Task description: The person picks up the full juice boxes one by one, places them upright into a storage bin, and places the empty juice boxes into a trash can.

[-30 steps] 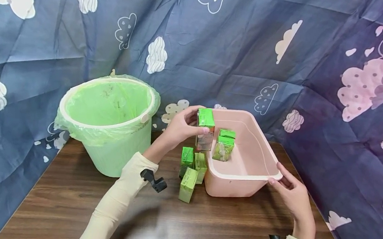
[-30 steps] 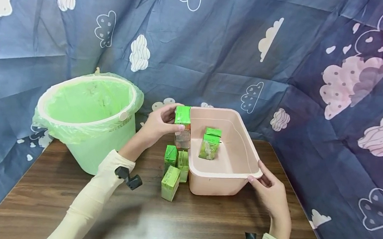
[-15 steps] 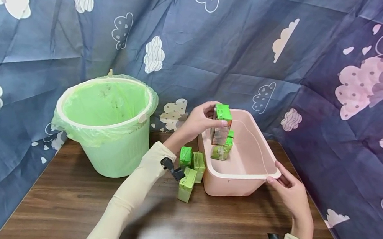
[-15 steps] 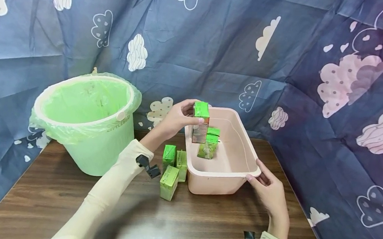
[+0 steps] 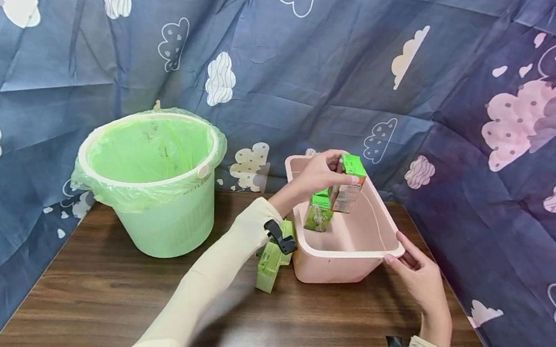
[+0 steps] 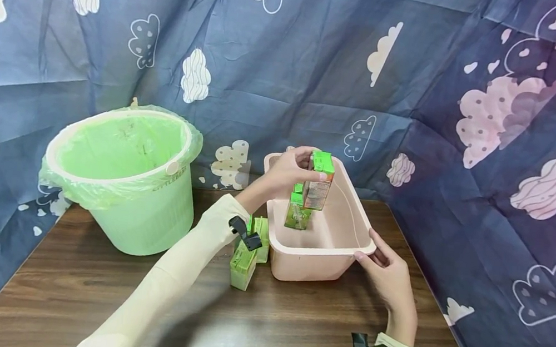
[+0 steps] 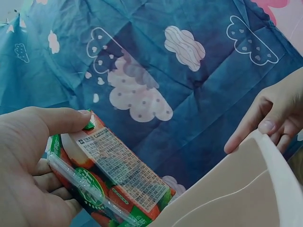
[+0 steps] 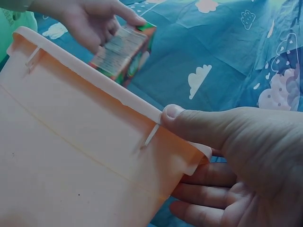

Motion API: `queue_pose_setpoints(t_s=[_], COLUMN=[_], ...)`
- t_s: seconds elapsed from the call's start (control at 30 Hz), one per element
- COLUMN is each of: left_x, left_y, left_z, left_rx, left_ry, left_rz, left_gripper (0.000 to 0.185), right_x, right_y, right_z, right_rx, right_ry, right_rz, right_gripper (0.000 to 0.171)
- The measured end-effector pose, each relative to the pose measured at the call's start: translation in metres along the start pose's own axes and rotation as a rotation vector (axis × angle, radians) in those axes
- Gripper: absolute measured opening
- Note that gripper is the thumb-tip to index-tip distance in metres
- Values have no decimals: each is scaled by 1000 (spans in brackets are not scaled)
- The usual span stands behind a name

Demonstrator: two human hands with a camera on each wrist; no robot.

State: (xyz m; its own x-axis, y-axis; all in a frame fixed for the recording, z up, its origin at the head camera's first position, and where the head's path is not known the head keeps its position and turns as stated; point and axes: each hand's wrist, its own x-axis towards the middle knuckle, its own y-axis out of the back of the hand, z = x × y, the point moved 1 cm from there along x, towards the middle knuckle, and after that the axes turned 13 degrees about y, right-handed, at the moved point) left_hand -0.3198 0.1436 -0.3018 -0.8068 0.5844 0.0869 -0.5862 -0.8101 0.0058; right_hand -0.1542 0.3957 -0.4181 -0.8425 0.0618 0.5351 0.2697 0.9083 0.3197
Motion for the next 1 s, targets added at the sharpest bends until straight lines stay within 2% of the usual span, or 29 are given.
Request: queue_pose_setpoints(t_s=[0.13,0.23,0.4,0.53,0.77,0.93,1.0], left_x=[10,19,36,47,62,65,65], left_y=[-12,-20,-30,-38,-45,-44,-43], left_z=[-1,-1,-6,-12,-34,-54,-59], left_rx=[24,34,44,45,63,113,116], left_ry=[12,37,111,151,183,237,264], left_rz=[38,75,131,141,128,134,133], left_gripper=[30,31,34,33,24,16,18], right_x=[1,2,2,2,3,2,2], right_y=[1,2,3,3,1,0,0], right_z=[0,-1,0,-1,-2,0,0], right_rx=[2,-12,-53,-64,-32,-52,-13], right_ry=[-11,-11,-19,-23,-17,-13,-10], right_rz=[-2,-1,-15,-13,4,-3,1], right_gripper=[62,62,62,62,60,60,60])
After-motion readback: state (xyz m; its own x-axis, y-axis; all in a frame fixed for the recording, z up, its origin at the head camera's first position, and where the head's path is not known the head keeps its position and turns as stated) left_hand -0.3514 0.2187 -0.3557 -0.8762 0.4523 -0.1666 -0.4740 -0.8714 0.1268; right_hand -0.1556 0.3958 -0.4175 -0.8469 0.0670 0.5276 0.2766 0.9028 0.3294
